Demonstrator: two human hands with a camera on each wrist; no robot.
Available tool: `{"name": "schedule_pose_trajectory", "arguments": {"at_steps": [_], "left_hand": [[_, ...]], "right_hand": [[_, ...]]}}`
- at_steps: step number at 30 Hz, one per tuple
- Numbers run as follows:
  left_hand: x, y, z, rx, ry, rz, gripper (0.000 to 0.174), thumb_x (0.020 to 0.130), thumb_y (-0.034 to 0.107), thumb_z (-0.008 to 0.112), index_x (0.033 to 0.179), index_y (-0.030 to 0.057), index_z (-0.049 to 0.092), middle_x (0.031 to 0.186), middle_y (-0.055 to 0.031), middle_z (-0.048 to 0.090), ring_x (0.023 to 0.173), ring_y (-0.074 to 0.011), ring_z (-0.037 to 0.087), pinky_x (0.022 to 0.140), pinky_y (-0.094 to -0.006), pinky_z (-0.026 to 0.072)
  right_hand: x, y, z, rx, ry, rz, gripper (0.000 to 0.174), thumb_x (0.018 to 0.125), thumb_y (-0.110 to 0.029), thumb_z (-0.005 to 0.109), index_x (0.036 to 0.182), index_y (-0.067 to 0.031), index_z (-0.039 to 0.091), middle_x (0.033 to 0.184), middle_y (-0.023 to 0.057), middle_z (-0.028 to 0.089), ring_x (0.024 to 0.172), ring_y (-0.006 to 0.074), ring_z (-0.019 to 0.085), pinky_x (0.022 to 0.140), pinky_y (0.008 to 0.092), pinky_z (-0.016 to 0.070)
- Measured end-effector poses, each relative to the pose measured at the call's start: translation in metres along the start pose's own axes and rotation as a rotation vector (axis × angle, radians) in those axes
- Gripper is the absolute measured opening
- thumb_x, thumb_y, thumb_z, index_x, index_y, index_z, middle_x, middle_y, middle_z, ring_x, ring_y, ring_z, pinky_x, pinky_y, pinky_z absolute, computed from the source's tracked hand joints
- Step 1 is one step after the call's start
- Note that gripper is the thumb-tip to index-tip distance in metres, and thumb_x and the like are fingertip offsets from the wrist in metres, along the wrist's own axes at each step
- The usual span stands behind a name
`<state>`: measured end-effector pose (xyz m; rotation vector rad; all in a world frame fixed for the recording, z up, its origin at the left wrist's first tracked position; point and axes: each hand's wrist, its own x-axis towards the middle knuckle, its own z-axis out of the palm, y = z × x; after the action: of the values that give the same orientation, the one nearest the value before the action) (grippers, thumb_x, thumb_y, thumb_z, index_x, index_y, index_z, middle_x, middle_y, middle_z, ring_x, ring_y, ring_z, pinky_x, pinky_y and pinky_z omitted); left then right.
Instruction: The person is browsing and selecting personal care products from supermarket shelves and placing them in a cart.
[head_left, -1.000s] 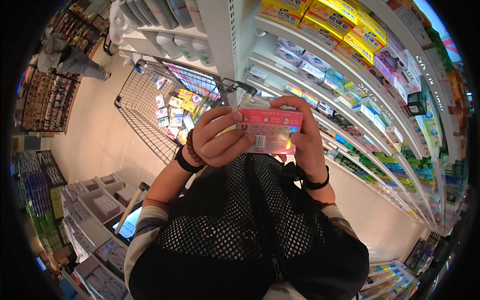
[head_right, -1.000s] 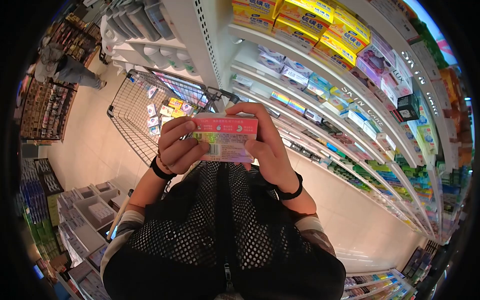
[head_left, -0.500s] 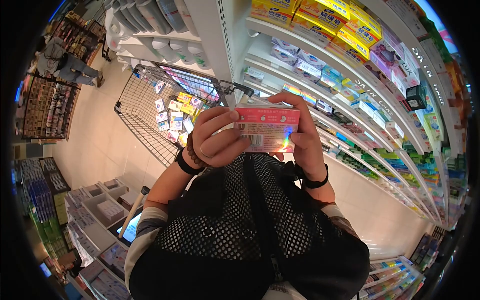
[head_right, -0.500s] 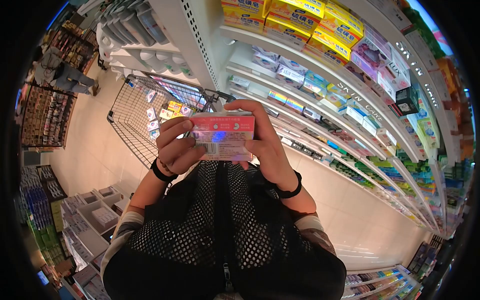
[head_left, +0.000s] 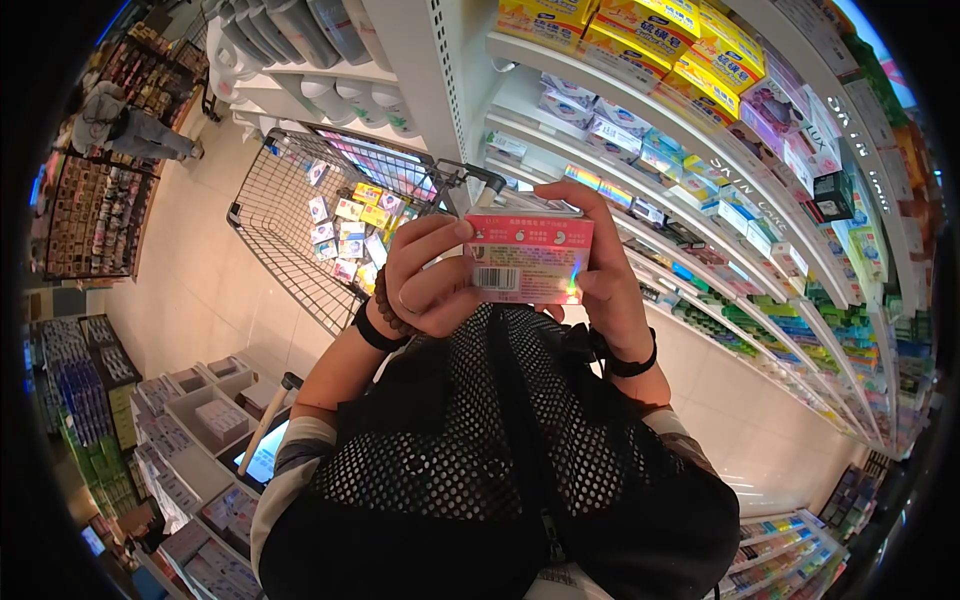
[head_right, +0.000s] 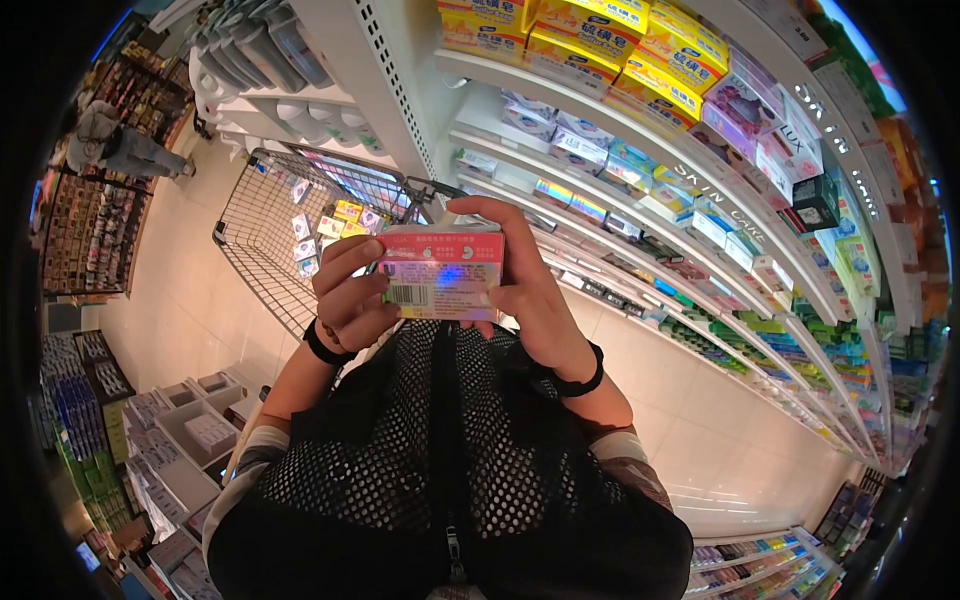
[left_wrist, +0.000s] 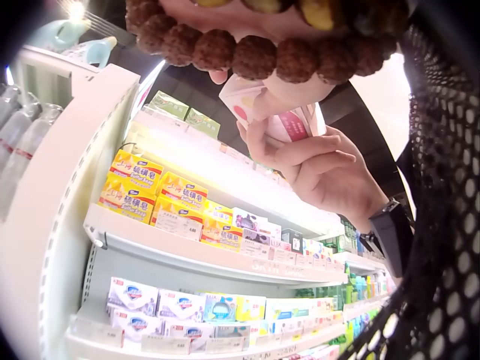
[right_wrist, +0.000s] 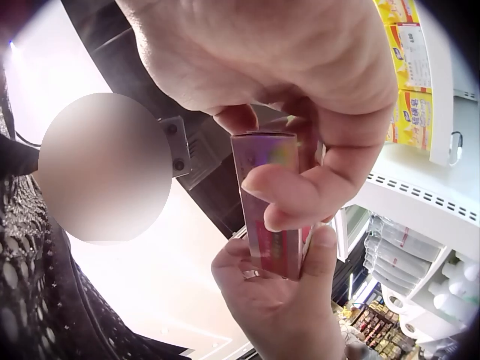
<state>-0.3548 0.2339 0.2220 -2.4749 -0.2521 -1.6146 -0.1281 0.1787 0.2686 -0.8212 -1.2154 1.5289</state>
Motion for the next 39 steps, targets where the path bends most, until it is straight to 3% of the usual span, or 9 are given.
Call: {"name": "schedule_pose_trajectory", "arguments": {"at_steps": [18, 22, 26, 28, 31, 32, 33, 36, 39], "left_hand": [[-0.023, -0.019, -0.003, 0.002, 0.063, -0.012, 0.044, 0.063, -0.002, 0.072, 0.094, 0.0077, 0.043, 0.103, -0.0129, 0.056, 0.109, -0.0381, 0.066, 0.078, -0.0481, 0.0613], [-0.035, -0.022, -0.009, 0.049, 0.038, -0.037, 0.033, 0.061, 0.001, 0.073, 0.084, 0.0066, 0.05, 0.097, -0.0117, 0.057, 0.108, -0.0377, 0.067, 0.077, -0.0471, 0.0611], [-0.048, -0.027, -0.018, 0.1, -0.007, -0.102, 0.026, 0.062, 0.003, 0.074, 0.082, 0.0053, 0.057, 0.097, -0.0117, 0.061, 0.104, -0.0381, 0.068, 0.073, -0.0441, 0.0598], [-0.058, -0.03, -0.028, 0.035, 0.031, -0.192, 0.027, 0.065, 0.007, 0.075, 0.09, 0.0036, 0.064, 0.099, -0.0129, 0.064, 0.1, -0.0379, 0.069, 0.069, -0.0408, 0.0583], [-0.095, -0.046, -0.053, 0.19, -0.054, -0.359, 0.035, 0.069, 0.002, 0.074, 0.103, 0.0013, 0.064, 0.103, -0.0144, 0.065, 0.095, -0.036, 0.068, 0.068, -0.0408, 0.057], [-0.115, -0.054, -0.063, 0.275, -0.063, -0.417, 0.036, 0.069, 0.0, 0.074, 0.103, 0.0009, 0.063, 0.104, -0.015, 0.064, 0.094, -0.0355, 0.068, 0.069, -0.0414, 0.0569], [-0.14, -0.059, -0.074, 0.337, -0.006, -0.613, 0.042, 0.069, 0.0, 0.075, 0.109, 0.0009, 0.061, 0.106, -0.0161, 0.065, 0.092, -0.0356, 0.068, 0.073, -0.0427, 0.0569], [-0.232, -0.093, -0.094, 0.451, 0.014, -1.293, 0.051, 0.078, 0.01, 0.077, 0.122, -0.0016, 0.054, 0.106, -0.0189, 0.066, 0.092, -0.0389, 0.066, 0.084, -0.0422, 0.0552], [-0.391, -0.131, -0.093, 0.537, -0.003, -2.012, 0.036, 0.079, 0.024, 0.08, 0.101, -0.0004, 0.064, 0.09, -0.018, 0.069, 0.083, -0.0315, 0.068, 0.073, -0.039, 0.0562]], "right_hand": [[0.026, 0.005, 0.012, 0.07, -0.001, 0.103, 0.076, 0.071, -0.009, 0.047, 0.147, -0.0066, 0.036, 0.1, 0.011, 0.063, 0.067, 0.0148, 0.064, 0.051, 0.023, 0.0483], [0.04, 0.005, 0.018, 0.136, -0.005, 0.186, 0.077, 0.07, -0.009, 0.048, 0.146, -0.0072, 0.037, 0.1, 0.0116, 0.064, 0.067, 0.0169, 0.067, 0.05, 0.0235, 0.0507], [0.054, 0.017, 0.023, 0.185, -0.041, 0.215, 0.078, 0.076, -0.012, 0.048, 0.152, -0.006, 0.033, 0.099, 0.0115, 0.065, 0.066, 0.0186, 0.067, 0.048, 0.0249, 0.052], [0.063, 0.028, 0.031, 0.057, -0.033, 0.239, 0.07, 0.093, -0.026, 0.048, 0.157, -0.0065, 0.027, 0.097, 0.0104, 0.065, 0.066, 0.0184, 0.067, 0.052, 0.0249, 0.0527], [0.076, 0.074, 0.027, -0.074, -0.06, 0.276, 0.07, 0.101, -0.033, 0.052, 0.159, -0.007, 0.024, 0.099, 0.012, 0.067, 0.069, 0.0182, 0.067, 0.059, 0.028, 0.053], [0.079, 0.092, 0.025, -0.428, -0.087, 0.243, 0.072, 0.101, -0.033, 0.055, 0.16, -0.0076, 0.022, 0.101, 0.0131, 0.068, 0.07, 0.0189, 0.067, 0.061, 0.0301, 0.0529], [0.083, 0.104, 0.026, -0.781, -0.112, 0.197, 0.075, 0.102, -0.034, 0.059, 0.161, -0.0082, 0.019, 0.103, 0.0142, 0.069, 0.071, 0.0196, 0.067, 0.064, 0.0323, 0.0528], [0.086, 0.116, 0.041, -0.885, -0.165, 0.32, 0.082, 0.099, -0.029, 0.065, 0.161, -0.0095, 0.016, 0.107, 0.0138, 0.07, 0.07, 0.0219, 0.067, 0.066, 0.0359, 0.0534], [0.094, 0.127, 0.052, -0.903, -0.215, 0.418, 0.086, 0.097, -0.029, 0.067, 0.162, -0.0103, 0.013, 0.106, 0.012, 0.07, 0.071, 0.0238, 0.068, 0.067, 0.0362, 0.0539]]}}
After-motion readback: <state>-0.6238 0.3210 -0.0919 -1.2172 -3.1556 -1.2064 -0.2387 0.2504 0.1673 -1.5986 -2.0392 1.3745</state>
